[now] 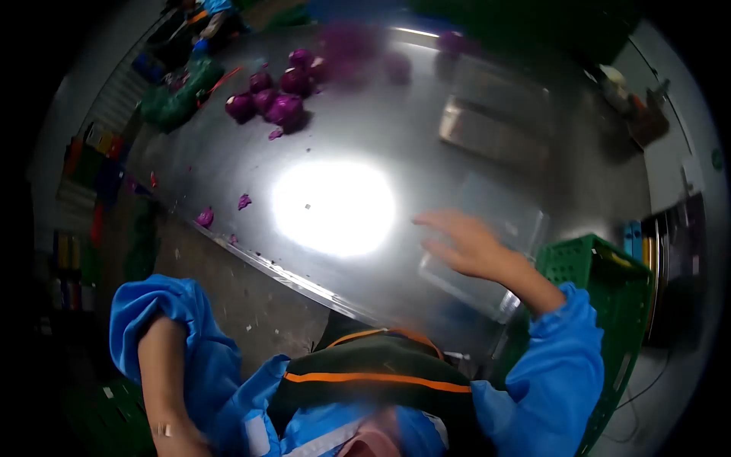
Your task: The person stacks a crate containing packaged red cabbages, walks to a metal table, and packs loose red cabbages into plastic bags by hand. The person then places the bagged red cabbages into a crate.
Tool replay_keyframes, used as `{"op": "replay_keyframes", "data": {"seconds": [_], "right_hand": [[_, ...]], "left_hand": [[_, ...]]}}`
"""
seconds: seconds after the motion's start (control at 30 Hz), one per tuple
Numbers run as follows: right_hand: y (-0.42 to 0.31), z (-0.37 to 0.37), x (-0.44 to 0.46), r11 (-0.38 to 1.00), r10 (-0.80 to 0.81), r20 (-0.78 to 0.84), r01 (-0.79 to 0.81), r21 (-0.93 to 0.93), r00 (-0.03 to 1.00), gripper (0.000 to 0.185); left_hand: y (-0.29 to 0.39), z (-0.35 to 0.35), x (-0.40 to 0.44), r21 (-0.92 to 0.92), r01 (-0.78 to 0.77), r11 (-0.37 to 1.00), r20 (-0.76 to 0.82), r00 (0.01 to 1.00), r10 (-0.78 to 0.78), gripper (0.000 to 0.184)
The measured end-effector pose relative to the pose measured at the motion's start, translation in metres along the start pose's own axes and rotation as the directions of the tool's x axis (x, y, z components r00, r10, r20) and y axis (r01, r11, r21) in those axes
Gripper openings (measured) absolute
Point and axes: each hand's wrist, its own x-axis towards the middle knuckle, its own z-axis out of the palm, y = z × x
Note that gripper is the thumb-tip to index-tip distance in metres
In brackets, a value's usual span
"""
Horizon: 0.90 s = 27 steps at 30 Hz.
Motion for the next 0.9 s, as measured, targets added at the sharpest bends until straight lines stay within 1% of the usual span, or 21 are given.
{"op": "replay_keyframes", "data": {"seconds": [0.07, 0.1, 0.13, 0.17, 0.2, 0.23, 0.27, 0.3, 0.33, 0.37, 0.4, 0.43, 0.5, 0.57, 0.6, 0.67, 0.7, 0.77, 0.8, 0.87, 0.9], "right_hand": [[-0.013, 0.024, 0.099, 0.991, 0.078, 0.062, -0.085, 0.108, 0.995, 0.042], [-0.012, 0.03, 0.119, 0.99, 0.081, 0.089, -0.091, 0.11, 0.993, 0.044], [-0.011, 0.033, 0.12, 0.987, 0.098, 0.122, -0.112, 0.113, 0.988, 0.047], [-0.009, 0.037, 0.135, 0.984, 0.124, 0.188, -0.146, 0.106, 0.974, 0.049], [0.004, 0.052, 0.176, 0.999, 0.049, 0.159, -0.051, 0.01, 0.986, 0.049], [0.028, 0.07, 0.227, 0.995, -0.033, 0.139, 0.045, -0.085, 0.99, 0.05], [0.047, 0.08, 0.276, 0.975, -0.12, 0.105, 0.137, -0.175, 0.987, 0.05], [0.056, 0.076, 0.317, 0.94, -0.026, 0.176, 0.084, -0.33, 0.984, 0.051], [0.065, 0.065, 0.352, 0.877, 0.075, 0.231, 0.046, -0.479, 0.97, 0.051], [0.079, 0.055, 0.383, 0.787, 0.181, 0.27, 0.025, -0.617, 0.946, 0.052], [0.102, 0.047, 0.408, 0.774, 0.213, 0.262, 0.001, -0.633, 0.941, 0.053], [0.132, 0.044, 0.421, 0.801, 0.05, 0.11, 0.026, -0.598, 0.993, 0.053], [0.159, 0.03, 0.45, 0.834, 0.026, -0.025, -0.035, -0.55, 0.999, 0.054], [0.178, 0.008, 0.48, 0.814, 0.1, -0.176, -0.182, -0.551, 0.979, 0.057], [0.192, 0.0, 0.504, 0.786, 0.188, -0.256, -0.301, -0.539, 0.948, 0.058], [0.234, -0.01, 0.568, 0.799, 0.27, -0.352, -0.413, -0.438, 0.896, 0.057], [0.257, -0.012, 0.598, 0.825, 0.265, -0.319, -0.386, -0.412, 0.91, 0.056], [0.29, -0.006, 0.639, 0.878, 0.254, -0.24, -0.327, -0.349, 0.937, 0.055], [0.293, -0.004, 0.649, 0.892, 0.305, -0.151, -0.337, -0.302, 0.94, 0.054], [0.287, -0.002, 0.665, 0.905, 0.387, 0.035, -0.372, -0.207, 0.921, 0.055], [0.269, 0.011, 0.667, 0.852, 0.419, -0.039, -0.408, -0.328, 0.907, 0.056]], "left_hand": [[-0.004, -0.02, -0.058, -0.031, 0.091, 0.995, -0.038, 0.995, -0.093, 0.025], [-0.016, -0.028, -0.083, -0.086, 0.192, 0.978, -0.11, 0.973, -0.201, 0.025], [-0.043, -0.031, -0.105, -0.313, 0.319, 0.895, -0.236, 0.886, -0.399, 0.031], [-0.06, -0.042, -0.157, -0.087, 0.583, 0.808, -0.315, 0.753, -0.577, 0.034], [-0.076, -0.053, -0.208, 0.094, 0.801, 0.591, -0.376, 0.578, -0.724, 0.04], [-0.073, -0.076, -0.268, 0.41, 0.909, -0.074, -0.451, 0.132, -0.883, 0.045], [-0.074, -0.099, -0.344, 0.51, 0.762, -0.398, -0.502, -0.112, -0.858, 0.052], [-0.075, -0.123, -0.42, 0.609, 0.488, -0.626, -0.521, -0.349, -0.779, 0.06], [-0.076, -0.144, -0.489, 0.656, 0.499, -0.566, -0.392, -0.416, -0.821, 0.07], [-0.066, -0.173, -0.502, 0.199, 0.831, -0.52, -0.449, -0.394, -0.802, 0.071], [-0.07, -0.183, -0.553, 0.084, 0.893, -0.442, -0.66, -0.282, -0.696, 0.069], [-0.07, -0.189, -0.604, -0.009, 0.944, -0.331, -0.831, -0.191, -0.522, 0.067], [-0.061, -0.225, -0.636, -0.136, 0.921, -0.365, -0.902, -0.267, -0.338, 0.076], [-0.069, -0.261, -0.64, -0.517, 0.856, 0.01, -0.831, -0.499, -0.245, 0.082], [-0.081, -0.283, -0.657, -0.58, 0.806, 0.115, -0.8, -0.538, -0.266, 0.084], [-0.116, -0.335, -0.707, -0.684, 0.661, 0.309, -0.729, -0.602, -0.327, 0.088], [-0.131, -0.362, -0.731, -0.652, 0.67, 0.355, -0.758, -0.553, -0.347, 0.091], [-0.162, -0.395, -0.758, -0.644, 0.624, 0.442, -0.763, -0.478, -0.436, 0.085], [-0.176, -0.407, -0.759, -0.639, 0.593, 0.49, -0.767, -0.434, -0.474, 0.083], [-0.191, -0.422, -0.749, -0.73, 0.516, 0.448, -0.661, -0.369, -0.653, 0.08], [-0.191, -0.43, -0.737, -0.746, 0.507, 0.432, -0.636, -0.349, -0.688, 0.077]]}}
